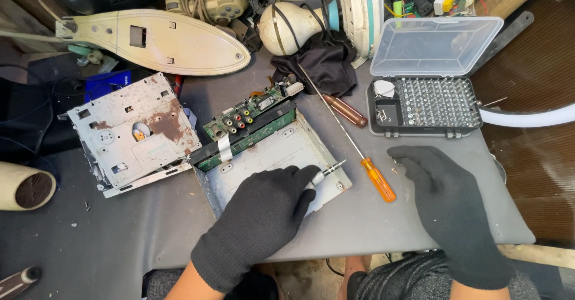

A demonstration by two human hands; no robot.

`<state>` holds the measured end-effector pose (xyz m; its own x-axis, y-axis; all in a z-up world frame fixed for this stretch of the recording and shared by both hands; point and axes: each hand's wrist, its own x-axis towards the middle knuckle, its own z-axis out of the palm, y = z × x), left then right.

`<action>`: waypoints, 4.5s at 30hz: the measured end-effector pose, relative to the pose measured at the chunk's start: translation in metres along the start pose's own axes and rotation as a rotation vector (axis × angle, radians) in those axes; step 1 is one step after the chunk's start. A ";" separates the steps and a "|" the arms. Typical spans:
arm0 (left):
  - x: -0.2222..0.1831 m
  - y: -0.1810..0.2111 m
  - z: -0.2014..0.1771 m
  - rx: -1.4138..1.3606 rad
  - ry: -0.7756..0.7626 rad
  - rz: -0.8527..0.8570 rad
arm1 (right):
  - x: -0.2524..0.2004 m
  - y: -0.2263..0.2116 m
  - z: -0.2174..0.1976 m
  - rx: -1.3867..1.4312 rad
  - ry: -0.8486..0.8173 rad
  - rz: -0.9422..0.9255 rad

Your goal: Disassembling a car stereo head unit by removing screws and disconnecting internal ribbon cables to inspect the components.

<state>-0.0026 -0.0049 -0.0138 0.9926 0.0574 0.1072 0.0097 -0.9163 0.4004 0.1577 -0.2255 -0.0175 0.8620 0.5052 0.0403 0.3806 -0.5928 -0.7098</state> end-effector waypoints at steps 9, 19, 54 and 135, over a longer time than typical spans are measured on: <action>0.000 0.000 0.000 -0.011 0.006 0.007 | 0.000 0.002 0.006 -0.108 0.121 -0.338; -0.001 0.000 0.001 0.015 -0.007 0.015 | -0.001 -0.005 0.007 -0.067 0.157 -0.287; -0.002 0.001 -0.001 0.020 0.000 0.016 | 0.045 0.005 -0.016 -0.109 -0.182 -0.199; -0.023 -0.007 -0.067 -0.114 0.861 -0.272 | -0.060 -0.041 0.119 -0.325 0.040 -0.389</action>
<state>-0.0340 0.0263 0.0417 0.5238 0.5839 0.6202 0.1730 -0.7859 0.5937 0.0506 -0.1568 -0.0745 0.6455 0.7069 0.2891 0.7549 -0.5332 -0.3819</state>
